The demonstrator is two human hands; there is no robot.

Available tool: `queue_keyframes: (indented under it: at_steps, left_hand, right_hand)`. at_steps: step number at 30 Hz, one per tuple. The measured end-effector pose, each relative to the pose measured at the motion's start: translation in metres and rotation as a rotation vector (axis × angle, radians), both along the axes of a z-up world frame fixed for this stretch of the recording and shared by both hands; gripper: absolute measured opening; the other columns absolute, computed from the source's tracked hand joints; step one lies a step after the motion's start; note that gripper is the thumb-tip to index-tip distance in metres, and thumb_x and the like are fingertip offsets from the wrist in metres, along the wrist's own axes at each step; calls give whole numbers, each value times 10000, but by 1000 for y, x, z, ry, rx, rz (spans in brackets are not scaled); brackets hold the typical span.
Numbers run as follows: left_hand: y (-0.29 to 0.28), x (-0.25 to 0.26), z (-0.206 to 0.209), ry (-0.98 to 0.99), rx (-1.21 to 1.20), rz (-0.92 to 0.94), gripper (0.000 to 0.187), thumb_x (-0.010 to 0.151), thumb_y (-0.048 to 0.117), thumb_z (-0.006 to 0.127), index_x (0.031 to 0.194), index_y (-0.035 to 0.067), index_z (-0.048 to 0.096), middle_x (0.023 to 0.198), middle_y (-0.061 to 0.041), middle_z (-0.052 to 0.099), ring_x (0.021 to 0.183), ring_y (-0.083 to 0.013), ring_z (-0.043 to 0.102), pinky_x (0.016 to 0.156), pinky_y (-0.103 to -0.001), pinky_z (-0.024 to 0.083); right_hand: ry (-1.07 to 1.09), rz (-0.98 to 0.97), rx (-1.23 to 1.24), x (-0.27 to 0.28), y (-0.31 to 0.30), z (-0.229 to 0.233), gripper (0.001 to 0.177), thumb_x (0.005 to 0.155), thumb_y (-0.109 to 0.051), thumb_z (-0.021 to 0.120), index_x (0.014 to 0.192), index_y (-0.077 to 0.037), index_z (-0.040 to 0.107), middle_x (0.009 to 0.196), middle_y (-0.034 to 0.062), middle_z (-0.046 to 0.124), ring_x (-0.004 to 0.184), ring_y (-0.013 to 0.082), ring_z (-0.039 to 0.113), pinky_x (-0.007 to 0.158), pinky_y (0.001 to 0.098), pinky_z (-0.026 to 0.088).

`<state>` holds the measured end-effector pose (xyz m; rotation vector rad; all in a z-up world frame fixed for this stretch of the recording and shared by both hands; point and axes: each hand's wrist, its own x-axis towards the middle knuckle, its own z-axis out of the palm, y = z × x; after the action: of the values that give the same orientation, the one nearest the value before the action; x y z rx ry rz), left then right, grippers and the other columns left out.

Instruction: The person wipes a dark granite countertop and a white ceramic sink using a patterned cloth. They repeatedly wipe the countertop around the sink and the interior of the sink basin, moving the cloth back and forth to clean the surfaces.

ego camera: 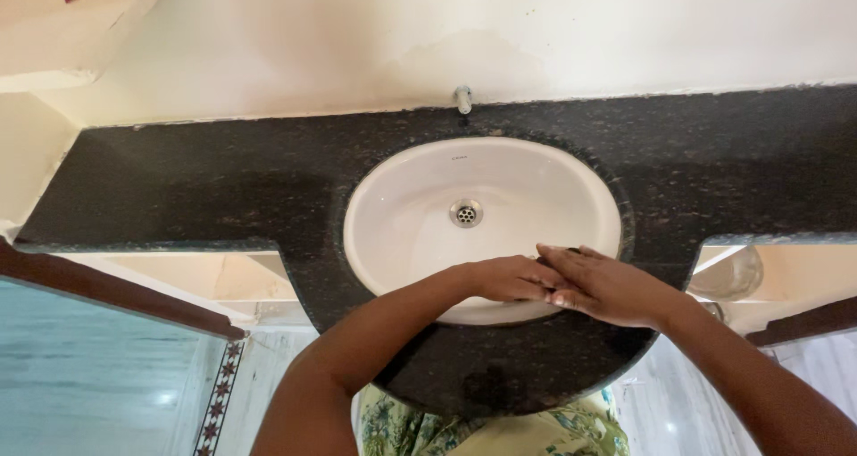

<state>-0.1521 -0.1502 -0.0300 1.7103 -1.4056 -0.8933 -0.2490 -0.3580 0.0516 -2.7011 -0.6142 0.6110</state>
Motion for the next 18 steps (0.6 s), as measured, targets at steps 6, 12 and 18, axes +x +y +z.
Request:
queue_keyframes:
  at_steps: [6,12,18]
  left_hand:
    - [91,-13,44,385,-122,59,386,1080,308,596,1359,54,682,1344,-179,708,1317,-318,634,1167,-457,461]
    - [101,-8,40,-94,340,327,491,991,340,623,1411,94,557,1282,-158,667,1190,-315,633,1013,-442,486]
    - [98,-12,38,-278,372,259,338,946,317,668,1148,49,708,1037,-151,741,944,-319,703,838,-449,533]
  right_hand:
    - [-42,170,-57,-21,42,-5,741,981,-635,408,1548,-162,351,1564,88,483,1427,307,434,1176,484,314]
    - [131,24,96,-8,62,7,687,974,-615,369,1538,-227,432,1334,76,665,1076,282,690,946,465,524]
    - [225,-135,-119,2,55,16,526,959,-586,433,1303,-305,715,793,77,744,754,237,712,779,446,547]
